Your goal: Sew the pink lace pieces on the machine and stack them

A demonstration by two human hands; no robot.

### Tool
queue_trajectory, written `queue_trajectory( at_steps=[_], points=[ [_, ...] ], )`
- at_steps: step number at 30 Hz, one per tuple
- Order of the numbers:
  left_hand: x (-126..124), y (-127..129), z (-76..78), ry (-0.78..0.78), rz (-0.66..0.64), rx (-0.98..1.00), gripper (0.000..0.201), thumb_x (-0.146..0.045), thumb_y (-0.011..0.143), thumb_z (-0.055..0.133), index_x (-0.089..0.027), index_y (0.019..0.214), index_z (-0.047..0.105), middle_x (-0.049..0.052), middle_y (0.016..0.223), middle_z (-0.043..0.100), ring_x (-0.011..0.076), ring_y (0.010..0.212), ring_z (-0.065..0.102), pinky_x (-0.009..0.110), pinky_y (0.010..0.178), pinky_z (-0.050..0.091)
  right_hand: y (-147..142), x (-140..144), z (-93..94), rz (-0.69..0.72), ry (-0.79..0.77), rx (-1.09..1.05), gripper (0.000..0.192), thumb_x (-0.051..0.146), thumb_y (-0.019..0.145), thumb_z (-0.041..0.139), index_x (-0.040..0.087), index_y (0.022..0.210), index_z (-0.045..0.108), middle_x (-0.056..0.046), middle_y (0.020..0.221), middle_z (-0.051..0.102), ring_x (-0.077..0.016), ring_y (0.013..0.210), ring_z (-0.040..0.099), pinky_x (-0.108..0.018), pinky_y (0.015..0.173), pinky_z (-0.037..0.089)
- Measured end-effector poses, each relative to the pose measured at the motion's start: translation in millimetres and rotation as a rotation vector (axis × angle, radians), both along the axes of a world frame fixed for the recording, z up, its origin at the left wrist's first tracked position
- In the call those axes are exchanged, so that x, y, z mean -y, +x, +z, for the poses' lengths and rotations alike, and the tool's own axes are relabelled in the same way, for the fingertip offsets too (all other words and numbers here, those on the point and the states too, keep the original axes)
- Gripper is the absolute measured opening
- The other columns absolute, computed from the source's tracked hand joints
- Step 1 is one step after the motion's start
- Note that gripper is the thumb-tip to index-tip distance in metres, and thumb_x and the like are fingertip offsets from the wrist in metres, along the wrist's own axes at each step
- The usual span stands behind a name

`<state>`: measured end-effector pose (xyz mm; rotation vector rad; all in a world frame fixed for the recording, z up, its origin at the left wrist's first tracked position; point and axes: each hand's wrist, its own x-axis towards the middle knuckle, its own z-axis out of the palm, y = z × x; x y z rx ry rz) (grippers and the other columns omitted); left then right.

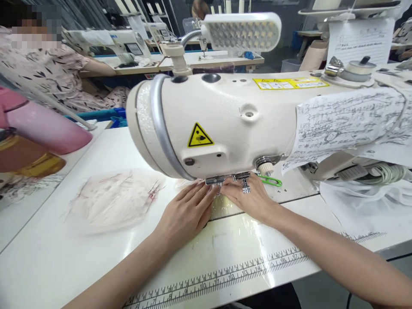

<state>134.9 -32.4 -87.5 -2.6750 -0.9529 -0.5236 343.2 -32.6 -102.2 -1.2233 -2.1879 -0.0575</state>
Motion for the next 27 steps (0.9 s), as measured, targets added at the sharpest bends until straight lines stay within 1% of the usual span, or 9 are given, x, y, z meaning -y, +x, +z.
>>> queue_trajectory(
  at_steps=[3,5,9,12,15,17,20,23,27],
  points=[
    [0.0,0.0,0.0,0.000,-0.012,0.006,0.036,-0.022,0.091,0.046,-0.011,0.123,0.059,0.015,0.120,0.064,0.0287,0.112,0.061,0.045,0.094,0.050,1.3,-5.4,2.9,0.064,-0.044,-0.049,0.025,0.026,0.094,0.043,0.029,0.099,0.068,-0.002,0.086,0.067,-0.0168,0.082,0.060,-0.035,0.076,0.047],
    [-0.4,0.2,0.2,-0.001,-0.026,0.006,0.036,-0.021,0.091,0.046,-0.012,0.123,0.059,0.014,0.122,0.063,0.0282,0.112,0.061,0.044,0.094,0.050,2.1,-8.4,5.3,0.079,-0.057,-0.055,0.026,0.026,0.094,0.043,0.030,0.102,0.068,-0.002,0.089,0.068,-0.0162,0.083,0.060,-0.036,0.077,0.047],
    [-1.2,1.0,1.1,0.012,-0.024,0.002,0.035,-0.022,0.092,0.046,-0.012,0.122,0.060,0.012,0.121,0.065,0.0273,0.109,0.062,0.044,0.093,0.051,2.6,-9.6,7.8,0.073,-0.048,-0.052,0.026,0.025,0.094,0.044,0.032,0.096,0.069,0.000,0.087,0.068,-0.0155,0.081,0.059,-0.035,0.078,0.048],
    [-1.5,2.0,1.6,0.011,-0.018,0.002,0.034,-0.022,0.092,0.046,-0.012,0.121,0.061,0.012,0.120,0.065,0.0273,0.107,0.063,0.044,0.091,0.051,3.8,-7.3,5.8,0.042,-0.035,-0.016,0.024,0.024,0.094,0.047,0.031,0.095,0.070,0.000,0.083,0.069,-0.0147,0.075,0.059,-0.032,0.074,0.047],
    [-1.6,2.7,1.5,-0.004,-0.003,0.005,0.035,-0.023,0.092,0.046,-0.012,0.122,0.060,0.013,0.121,0.064,0.0276,0.107,0.063,0.044,0.090,0.050,6.4,-4.2,0.8,-0.002,-0.009,0.024,0.026,0.023,0.093,0.047,0.031,0.103,0.069,-0.001,0.088,0.070,-0.0152,0.072,0.059,-0.032,0.071,0.048],
    [-1.7,3.0,1.0,-0.007,0.009,0.009,0.036,-0.023,0.091,0.047,-0.012,0.123,0.059,0.013,0.122,0.064,0.0277,0.107,0.062,0.044,0.090,0.049,7.9,-2.9,-2.6,-0.017,0.010,0.026,0.031,0.020,0.094,0.043,0.034,0.107,0.068,0.000,0.091,0.071,-0.0153,0.070,0.058,-0.032,0.069,0.048],
    [-1.8,3.2,0.6,-0.006,0.026,0.001,0.037,-0.025,0.091,0.047,-0.012,0.123,0.059,0.013,0.124,0.063,0.0282,0.108,0.062,0.044,0.091,0.048,7.8,-3.4,-5.4,-0.028,0.063,-0.001,0.038,0.019,0.095,0.036,0.036,0.109,0.067,0.002,0.090,0.071,-0.0150,0.069,0.057,-0.031,0.067,0.048],
    [-1.5,4.0,0.8,0.004,0.042,-0.017,0.037,-0.025,0.091,0.047,-0.011,0.123,0.059,0.012,0.125,0.063,0.0281,0.110,0.060,0.043,0.093,0.047,5.2,-5.2,-4.1,-0.020,0.088,0.018,0.032,0.022,0.095,0.040,0.033,0.108,0.068,0.001,0.086,0.071,-0.0141,0.072,0.057,-0.028,0.069,0.046],
    [-0.3,5.9,0.7,0.117,0.015,-0.058,0.030,-0.019,0.092,0.047,-0.010,0.116,0.063,0.010,0.122,0.064,0.0246,0.109,0.059,0.038,0.095,0.045,2.7,-4.3,0.2,-0.085,0.019,0.123,0.026,0.030,0.094,0.045,0.029,0.106,0.069,0.000,0.079,0.069,-0.0156,0.071,0.058,-0.032,0.073,0.046]
  ],
)
